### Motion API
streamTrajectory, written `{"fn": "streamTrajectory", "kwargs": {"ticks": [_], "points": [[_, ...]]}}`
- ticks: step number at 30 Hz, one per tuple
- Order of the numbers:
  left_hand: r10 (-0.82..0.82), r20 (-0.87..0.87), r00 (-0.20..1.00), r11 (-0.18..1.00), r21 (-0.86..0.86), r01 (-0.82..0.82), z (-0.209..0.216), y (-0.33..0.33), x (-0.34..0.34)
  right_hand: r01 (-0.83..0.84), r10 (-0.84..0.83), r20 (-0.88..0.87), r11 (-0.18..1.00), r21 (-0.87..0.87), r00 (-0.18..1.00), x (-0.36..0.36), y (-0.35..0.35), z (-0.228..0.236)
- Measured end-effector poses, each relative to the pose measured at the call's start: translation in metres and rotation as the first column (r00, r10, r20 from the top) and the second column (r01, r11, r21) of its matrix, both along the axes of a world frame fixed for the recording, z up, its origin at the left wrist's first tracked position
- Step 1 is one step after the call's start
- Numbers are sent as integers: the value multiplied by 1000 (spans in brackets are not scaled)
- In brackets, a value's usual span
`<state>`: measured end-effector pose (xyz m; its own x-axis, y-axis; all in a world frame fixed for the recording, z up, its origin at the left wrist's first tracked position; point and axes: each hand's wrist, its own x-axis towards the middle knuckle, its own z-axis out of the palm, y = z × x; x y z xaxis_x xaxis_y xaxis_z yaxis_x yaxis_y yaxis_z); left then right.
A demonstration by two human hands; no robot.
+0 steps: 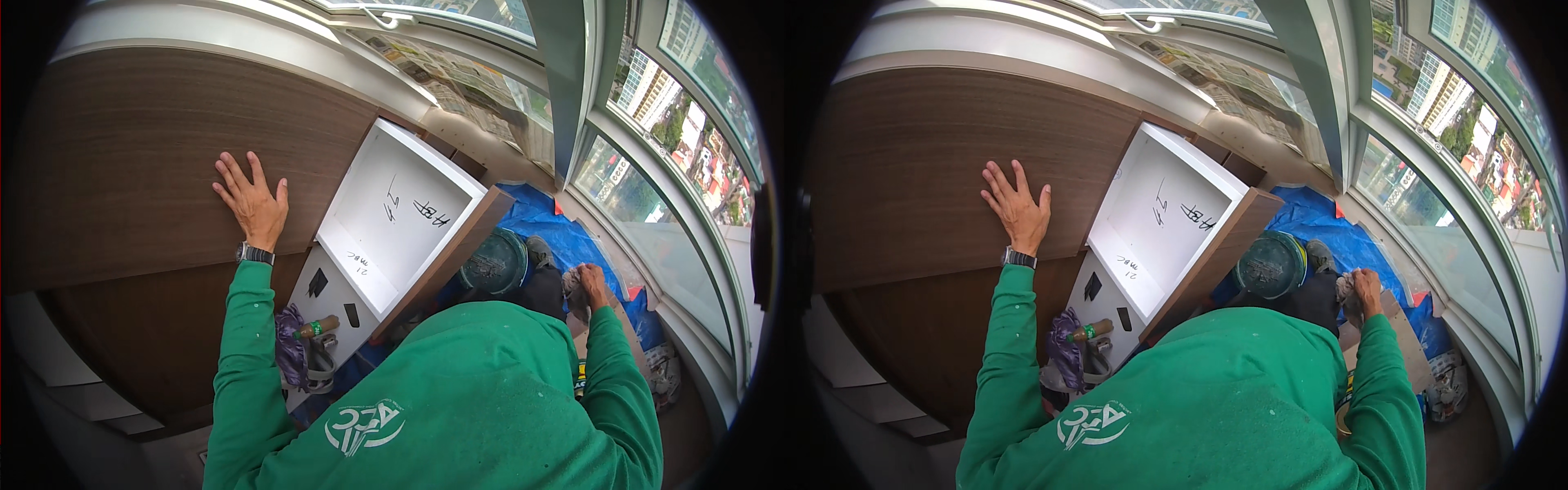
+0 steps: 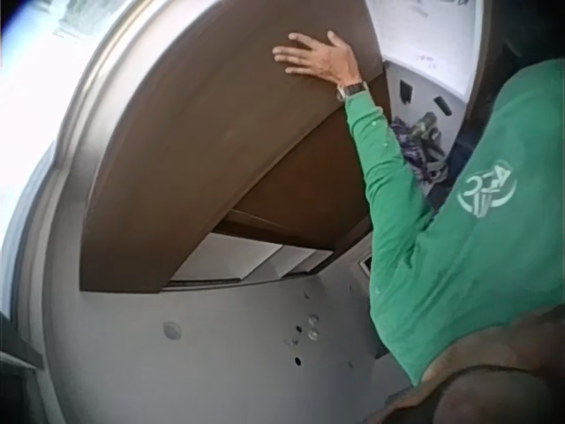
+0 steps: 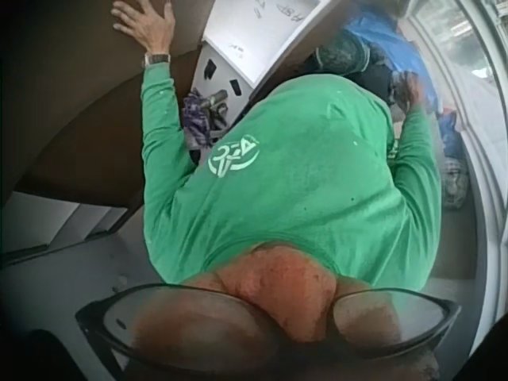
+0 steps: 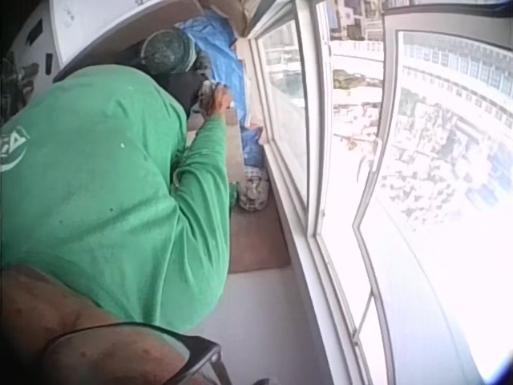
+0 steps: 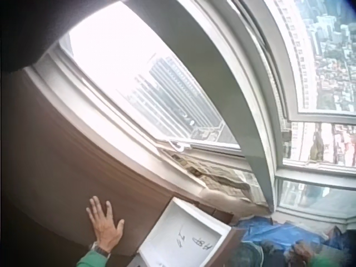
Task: The person cleans the interior and edges of a white wooden cabinet drawer and surrounding frame using a white cloth. The person later picks up a green bottle and a small grey object from a table and places a blue bag onto the floor.
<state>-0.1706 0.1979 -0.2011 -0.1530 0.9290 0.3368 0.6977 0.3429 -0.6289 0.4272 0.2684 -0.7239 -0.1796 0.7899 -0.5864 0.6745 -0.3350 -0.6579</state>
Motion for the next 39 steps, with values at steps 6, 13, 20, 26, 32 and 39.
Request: {"fn": "streamTrajectory", "kwargs": {"ticks": [6, 13, 20, 26, 32, 39], "points": [[27, 634, 773, 968, -209, 137, -95, 12, 45, 303, -309, -58, 948, -101, 949, -3, -55, 15], [-124, 773, 622, 955, -78, 287, -175, 64, 75, 451, -471, -89, 874, -179, 878, 0, -173, -10], [-73, 710, 700, 944, -177, 277, -199, 94, 52, 356, -357, 24, 917, -179, 934, 5, -237, -45], [-59, 516, 855, 911, -322, 257, -202, 105, 26, 197, -214, -65, 958, -207, 975, -18, -221, -50], [-15, 462, 887, 884, -409, 228, -203, 117, 17, 149, -175, -57, 940, -308, 983, -31, -203, -81], [-44, 429, 902, 881, -409, 237, -208, 129, -1, 242, -246, -57, 967, -76, 968, -26, -217, -99]]}}
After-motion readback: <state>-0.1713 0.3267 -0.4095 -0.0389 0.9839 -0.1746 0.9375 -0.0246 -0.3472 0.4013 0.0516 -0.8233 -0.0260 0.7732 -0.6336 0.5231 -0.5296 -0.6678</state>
